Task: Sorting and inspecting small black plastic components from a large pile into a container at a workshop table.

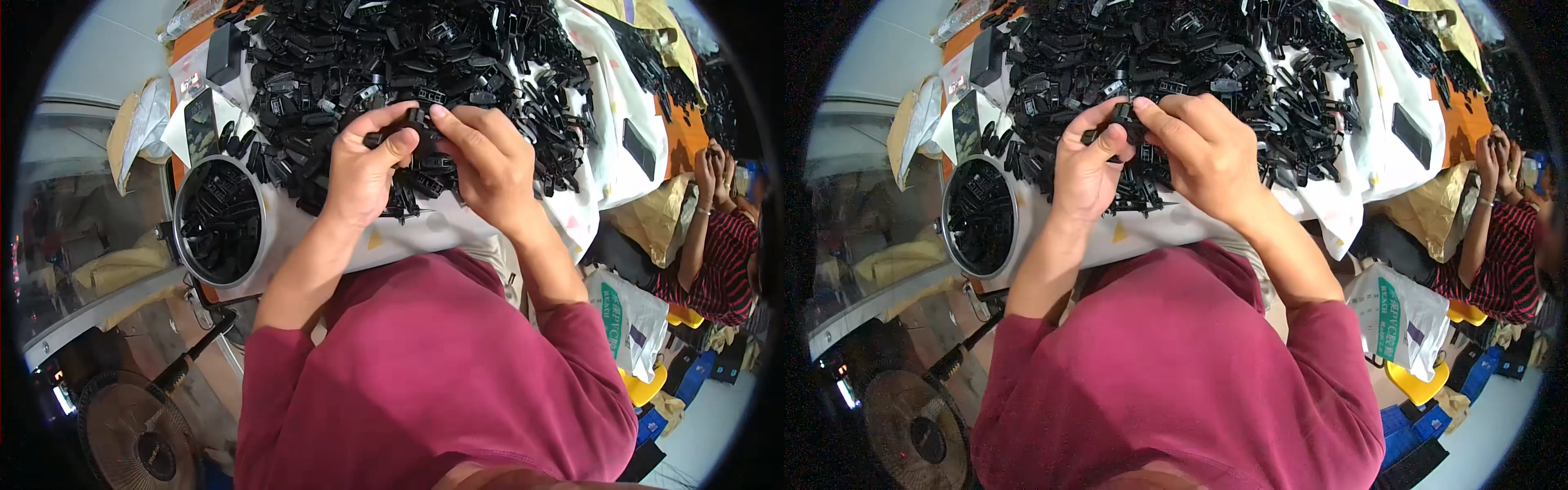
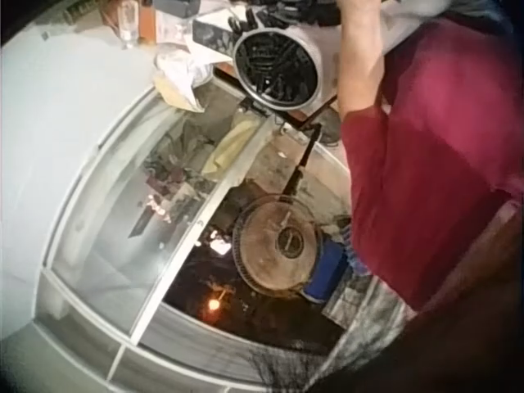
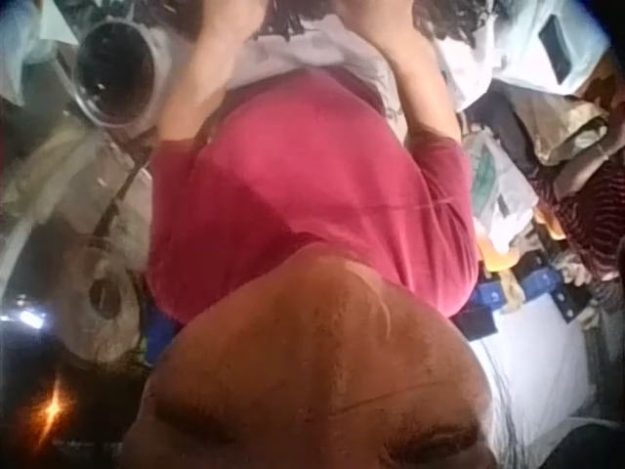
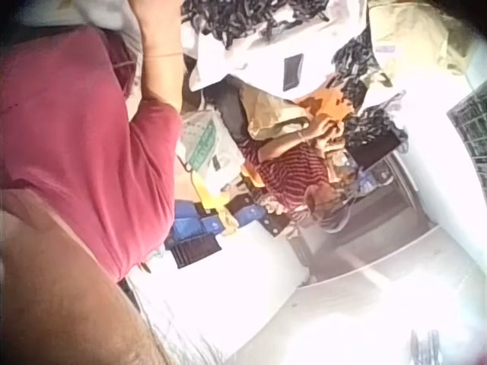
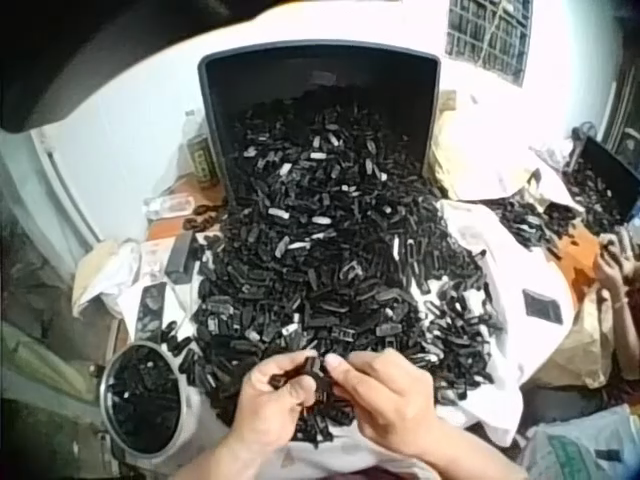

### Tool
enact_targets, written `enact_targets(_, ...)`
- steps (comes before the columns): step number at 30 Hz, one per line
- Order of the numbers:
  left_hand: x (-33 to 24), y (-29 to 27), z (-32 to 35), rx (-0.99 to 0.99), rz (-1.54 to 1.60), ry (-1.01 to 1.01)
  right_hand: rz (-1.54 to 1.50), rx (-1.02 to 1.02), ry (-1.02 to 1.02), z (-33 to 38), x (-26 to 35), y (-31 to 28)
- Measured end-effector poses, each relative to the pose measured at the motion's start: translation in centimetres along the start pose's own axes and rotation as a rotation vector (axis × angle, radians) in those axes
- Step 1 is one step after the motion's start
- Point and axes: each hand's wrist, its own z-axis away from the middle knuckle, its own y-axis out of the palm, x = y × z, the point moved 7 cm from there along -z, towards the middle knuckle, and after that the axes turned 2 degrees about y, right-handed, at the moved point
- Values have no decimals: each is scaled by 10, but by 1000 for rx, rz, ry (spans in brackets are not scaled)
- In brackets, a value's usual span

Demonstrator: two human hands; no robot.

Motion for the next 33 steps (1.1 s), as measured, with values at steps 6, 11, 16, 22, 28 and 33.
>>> enact_targets(6, 5, 9, -7, -86, -126, 35, 24, -102, 45, 12, -17, 11)
enact_targets(11, 15, -5, 1, -97, -22, -80, -476, 69, 658, 30, -45, 29)
enact_targets(16, 19, -21, 0, -138, 158, -118, -467, 84, 583, 21, -48, 44)
enact_targets(22, -17, -65, -30, -403, 206, 31, 178, 210, 255, -49, -131, 66)
enact_targets(28, -52, -82, -41, -412, -451, 217, 630, 365, -40, -70, -141, 119)
enact_targets(33, -51, -50, -57, -198, -1697, 216, 545, 268, -88, -62, -124, 98)
